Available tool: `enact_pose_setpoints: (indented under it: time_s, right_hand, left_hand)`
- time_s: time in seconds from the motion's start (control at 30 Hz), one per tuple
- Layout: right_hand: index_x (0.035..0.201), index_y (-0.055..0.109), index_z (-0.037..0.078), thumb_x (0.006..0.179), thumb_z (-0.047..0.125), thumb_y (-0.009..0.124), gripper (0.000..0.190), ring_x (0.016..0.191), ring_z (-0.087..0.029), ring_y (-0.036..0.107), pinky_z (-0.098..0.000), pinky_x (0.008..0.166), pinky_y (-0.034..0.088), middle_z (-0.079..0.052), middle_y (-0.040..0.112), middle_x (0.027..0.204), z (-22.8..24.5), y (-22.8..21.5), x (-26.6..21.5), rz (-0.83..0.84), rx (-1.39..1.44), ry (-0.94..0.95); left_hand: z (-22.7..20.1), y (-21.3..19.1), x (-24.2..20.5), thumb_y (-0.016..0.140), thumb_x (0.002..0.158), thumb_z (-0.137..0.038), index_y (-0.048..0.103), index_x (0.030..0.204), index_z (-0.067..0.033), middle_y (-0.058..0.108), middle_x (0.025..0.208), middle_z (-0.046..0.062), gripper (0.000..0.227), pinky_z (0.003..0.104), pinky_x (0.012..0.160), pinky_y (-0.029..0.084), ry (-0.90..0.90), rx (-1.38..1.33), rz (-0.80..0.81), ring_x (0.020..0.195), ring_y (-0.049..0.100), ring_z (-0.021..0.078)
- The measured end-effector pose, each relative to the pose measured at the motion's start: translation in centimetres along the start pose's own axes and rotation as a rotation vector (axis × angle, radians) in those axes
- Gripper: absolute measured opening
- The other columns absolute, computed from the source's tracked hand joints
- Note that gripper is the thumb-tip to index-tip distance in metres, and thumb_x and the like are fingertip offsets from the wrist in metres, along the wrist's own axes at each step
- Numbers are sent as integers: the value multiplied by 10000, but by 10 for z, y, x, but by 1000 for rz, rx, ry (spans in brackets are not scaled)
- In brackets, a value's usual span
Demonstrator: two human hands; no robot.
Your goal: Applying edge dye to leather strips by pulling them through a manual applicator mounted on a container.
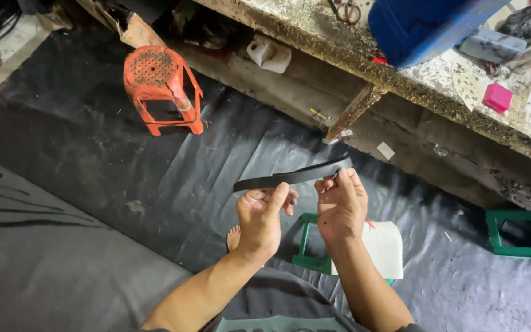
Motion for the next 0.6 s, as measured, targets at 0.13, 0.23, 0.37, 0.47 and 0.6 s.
enact_pose_setpoints:
  time_s: [0.13, 0.23, 0.37, 0.47, 0.6]
  right_hand:
    - [935, 559, 97, 1021, 96, 633, 113, 739, -101, 570, -229, 716, 471, -6, 579, 781, 10, 22, -34, 25, -42, -52]
    - [961, 567, 37, 1000, 69, 646, 93, 682, -192, 606, -305, 602, 515, -80, 556, 728, 12, 38, -55, 66, -32, -7]
    - [944, 551, 66, 1025, 92, 619, 109, 742, -140, 538, -278, 705, 459, -48, 549, 784, 14, 10, -43, 68, -31, -59]
    - [957, 551, 63, 1026, 77, 616, 96, 738, -135, 529, -275, 704, 452, -45, 543, 781, 14, 6, -51, 88, -40, -76]
    - [979, 560, 40, 1007, 64, 634, 83, 680, -186, 599, -309, 574, 502, -112, 590, 744, 18, 38, -89, 135, -42, -11]
  left_hand:
    - [23, -2, -17, 731, 936, -28, 711, 853, 73, 747, 764, 237, 132, 261, 483, 535, -19, -82, -12, 610, 698, 218]
    - [15, 9, -30, 752, 901, 12, 698, 829, 56, 750, 740, 236, 100, 251, 447, 512, -35, -126, -46, 564, 697, 198]
    - [19, -9, -41, 760, 899, 15, 697, 834, 64, 741, 736, 247, 103, 250, 440, 508, -35, -121, -80, 575, 696, 220]
    - [26, -16, -50, 763, 904, 3, 697, 839, 60, 739, 735, 242, 109, 245, 439, 506, -29, -122, -99, 574, 695, 220]
    - [34, -17, -58, 779, 892, 8, 704, 830, 65, 736, 726, 249, 113, 258, 444, 507, -65, -143, -88, 560, 691, 236]
Point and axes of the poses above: each hand's wrist, its own x-axis towards the middle knuckle, its own y-axis out of the palm, z = x × y, the point moved 10 cm from there along x, towards the middle knuckle
